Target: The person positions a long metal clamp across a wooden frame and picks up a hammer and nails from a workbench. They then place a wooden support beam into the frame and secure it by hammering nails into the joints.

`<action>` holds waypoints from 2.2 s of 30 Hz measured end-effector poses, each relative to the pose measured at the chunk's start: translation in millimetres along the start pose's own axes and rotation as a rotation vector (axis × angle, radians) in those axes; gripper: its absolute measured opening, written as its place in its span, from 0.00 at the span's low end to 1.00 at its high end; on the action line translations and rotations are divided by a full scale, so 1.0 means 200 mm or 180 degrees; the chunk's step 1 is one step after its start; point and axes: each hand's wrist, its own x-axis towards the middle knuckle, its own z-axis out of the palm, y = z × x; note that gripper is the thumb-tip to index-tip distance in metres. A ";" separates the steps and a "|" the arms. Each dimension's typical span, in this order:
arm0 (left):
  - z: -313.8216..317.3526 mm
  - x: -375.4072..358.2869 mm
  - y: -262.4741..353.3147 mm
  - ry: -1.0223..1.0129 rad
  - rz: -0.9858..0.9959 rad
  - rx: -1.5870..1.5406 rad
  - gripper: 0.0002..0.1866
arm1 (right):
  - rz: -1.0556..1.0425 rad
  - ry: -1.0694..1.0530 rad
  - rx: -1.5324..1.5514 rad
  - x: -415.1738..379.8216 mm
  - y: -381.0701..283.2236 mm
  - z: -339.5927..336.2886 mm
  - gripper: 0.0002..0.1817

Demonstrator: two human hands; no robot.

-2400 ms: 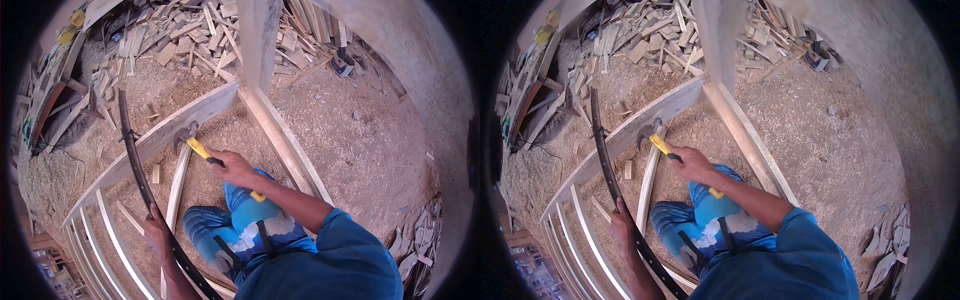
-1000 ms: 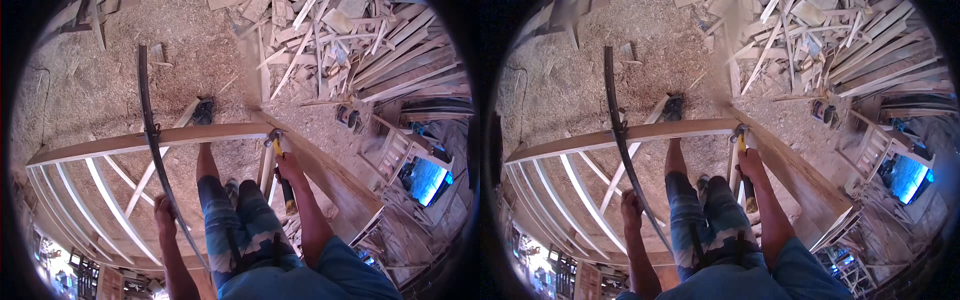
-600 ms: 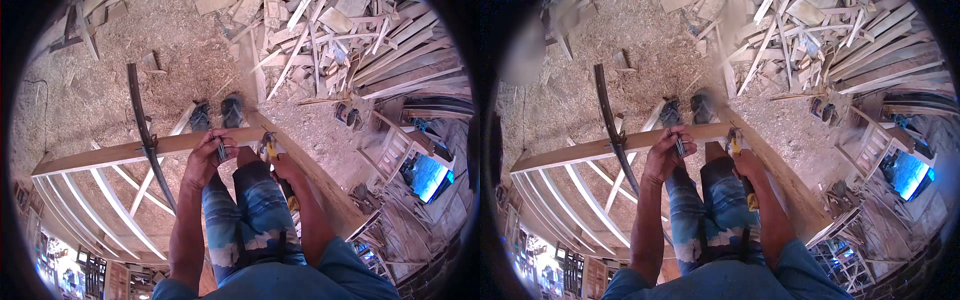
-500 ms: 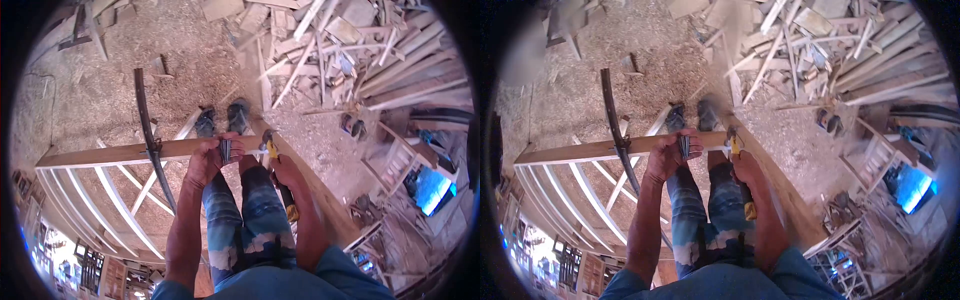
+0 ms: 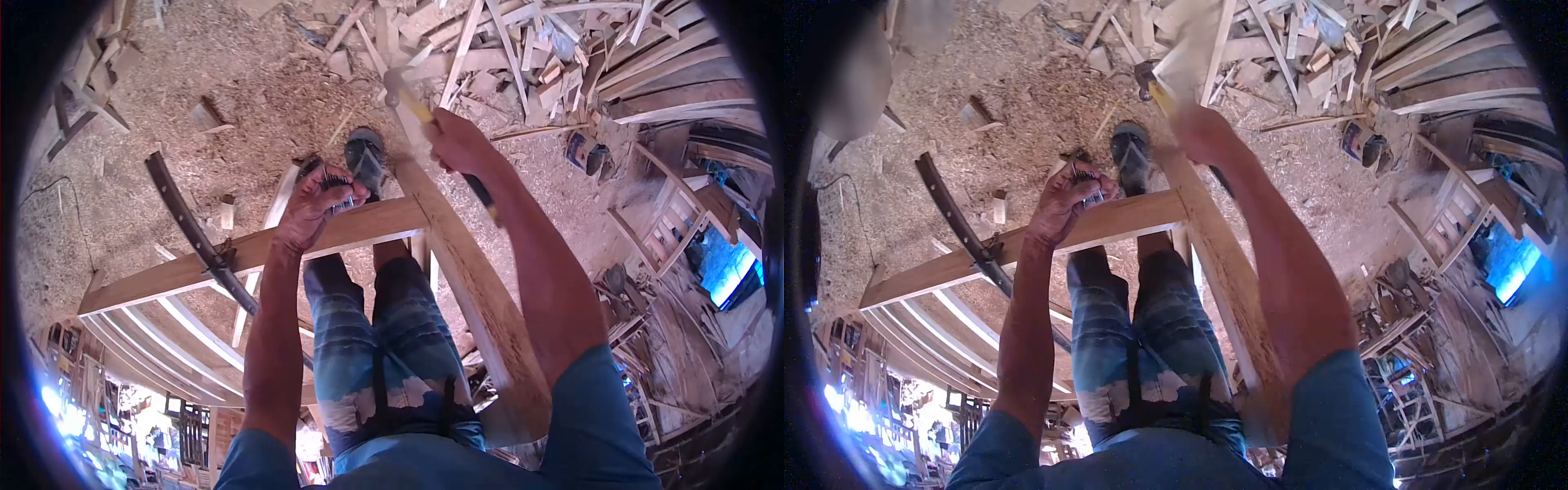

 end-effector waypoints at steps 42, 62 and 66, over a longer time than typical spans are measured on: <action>-0.01 0.46 -0.86 0.0601 -0.0797 0.1783 0.12 | 0.0427 0.0403 -0.0136 -0.40 0.04 0.07 0.32; -0.12 0.25 -0.61 0.1748 0.0032 0.0433 0.16 | 0.0418 -0.0725 -0.1305 -0.41 0.29 0.12 0.31; -0.19 0.21 -0.58 0.1416 0.0295 0.0855 0.09 | 0.0387 0.0123 -0.0397 -0.41 0.19 -0.01 0.33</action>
